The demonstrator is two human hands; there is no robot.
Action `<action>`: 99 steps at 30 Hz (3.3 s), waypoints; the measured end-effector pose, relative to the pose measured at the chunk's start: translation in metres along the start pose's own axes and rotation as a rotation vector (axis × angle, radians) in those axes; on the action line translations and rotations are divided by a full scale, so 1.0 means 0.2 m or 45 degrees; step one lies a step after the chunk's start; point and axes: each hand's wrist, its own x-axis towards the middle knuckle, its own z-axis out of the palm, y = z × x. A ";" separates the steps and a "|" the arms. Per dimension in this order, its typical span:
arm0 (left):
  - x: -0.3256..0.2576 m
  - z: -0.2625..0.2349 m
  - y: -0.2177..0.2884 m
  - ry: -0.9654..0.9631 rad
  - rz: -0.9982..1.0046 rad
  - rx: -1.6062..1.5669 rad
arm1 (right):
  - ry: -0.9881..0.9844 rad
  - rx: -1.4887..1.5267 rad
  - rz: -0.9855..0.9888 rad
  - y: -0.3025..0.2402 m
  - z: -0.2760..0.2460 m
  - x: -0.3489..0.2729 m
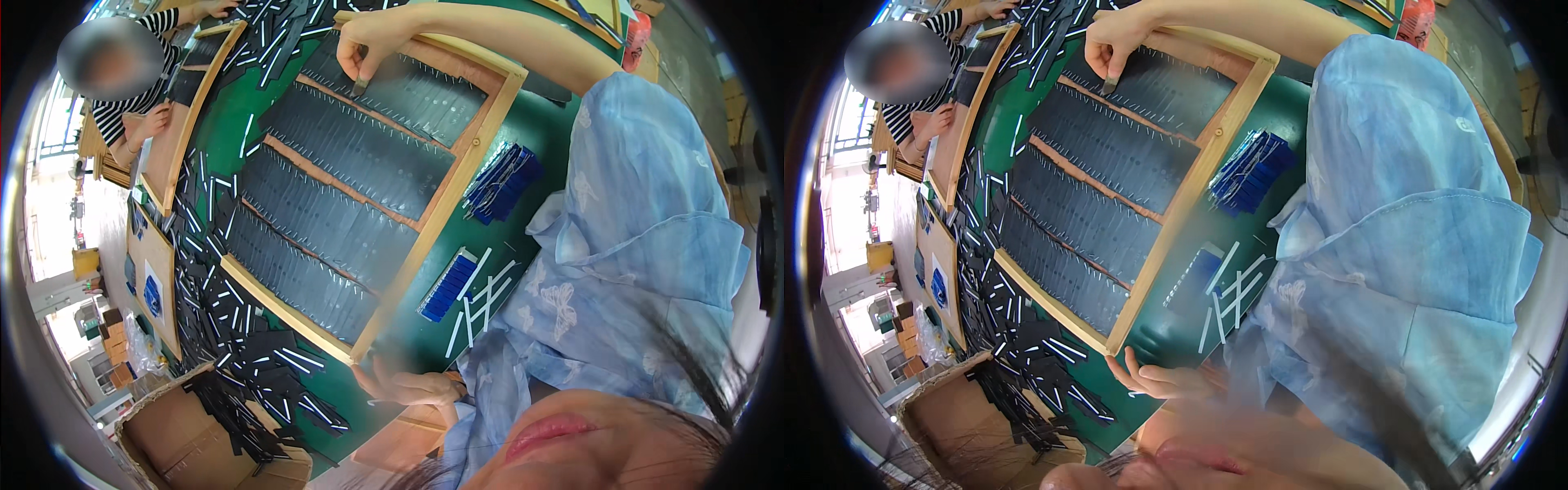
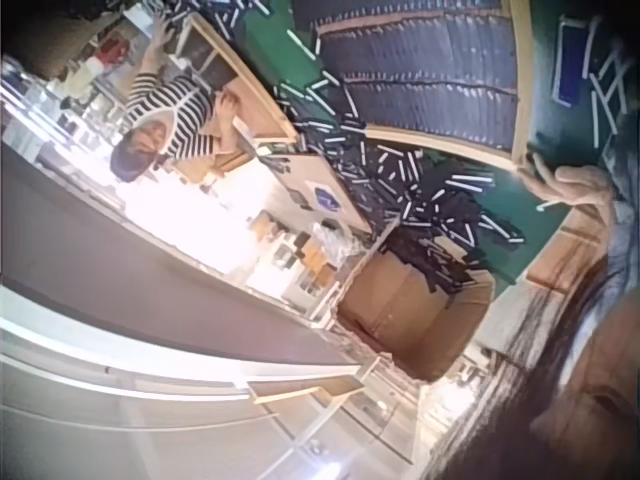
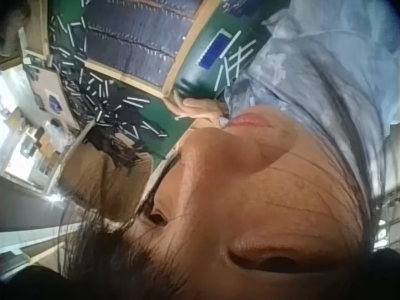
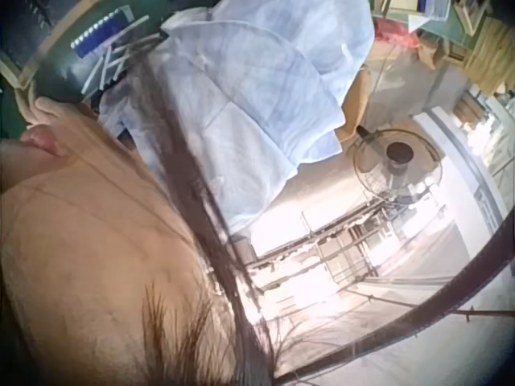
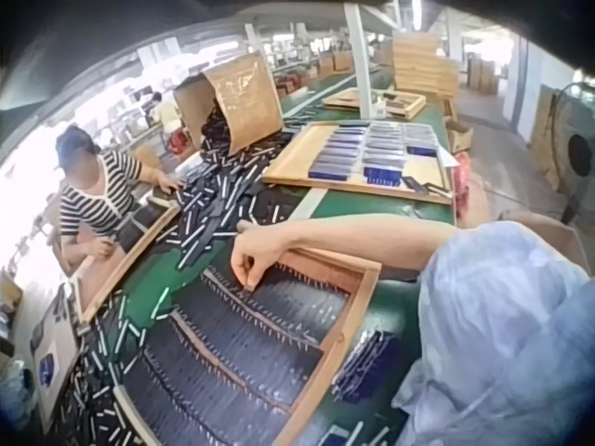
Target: Manually assembling and sorting transformer components by wrapping or fitting black cores with blue components and placing them in a tray.
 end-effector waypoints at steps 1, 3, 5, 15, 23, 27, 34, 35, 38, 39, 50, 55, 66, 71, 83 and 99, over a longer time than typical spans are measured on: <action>0.00 0.00 0.00 0.008 0.003 -0.005 | 0.002 0.000 0.002 -0.01 0.00 0.00; 0.00 0.00 0.01 0.017 0.007 -0.010 | -0.051 -0.022 0.049 -0.04 -0.01 -0.01; 0.01 -0.02 0.01 -0.019 0.103 0.071 | -0.040 -0.072 0.045 -0.08 -0.03 -0.02; 0.00 -0.04 0.05 -0.095 0.066 0.067 | -0.151 0.149 0.388 -0.19 0.00 -0.06; 0.00 -0.04 -0.02 -0.064 0.135 0.122 | -0.055 0.183 0.386 -0.26 0.00 -0.12; 0.00 -0.02 0.02 -0.007 0.068 0.041 | -0.093 0.245 0.238 -0.21 0.02 -0.13; -0.01 0.00 -0.03 0.021 0.144 0.013 | -0.076 0.279 0.271 -0.22 0.03 -0.16; -0.01 0.00 -0.04 0.009 0.178 0.050 | -0.078 0.289 0.309 -0.23 0.03 -0.18; -0.01 -0.01 -0.03 -0.004 0.112 0.000 | -0.087 0.225 0.360 -0.33 0.01 -0.19; -0.02 -0.01 -0.02 -0.007 0.114 -0.002 | -0.088 0.150 0.379 -0.34 0.01 -0.20; -0.01 -0.03 0.00 -0.012 0.151 0.118 | -0.065 0.213 0.331 -0.31 0.04 -0.24; -0.01 -0.02 0.02 0.000 0.083 0.035 | -0.092 0.125 0.486 -0.38 0.02 -0.22; 0.00 -0.05 0.03 -0.022 0.148 0.110 | 0.134 0.222 0.366 -0.35 0.04 -0.29; -0.04 -0.03 -0.03 0.024 0.122 0.013 | 0.288 0.568 0.344 -0.49 -0.01 -0.47; 0.55 0.39 0.66 -1.140 0.995 -0.329 | 0.683 -0.322 0.897 -0.57 0.17 -0.94; 0.63 0.86 0.80 -1.120 0.847 -0.207 | 0.686 -0.314 0.838 -0.41 0.29 -0.96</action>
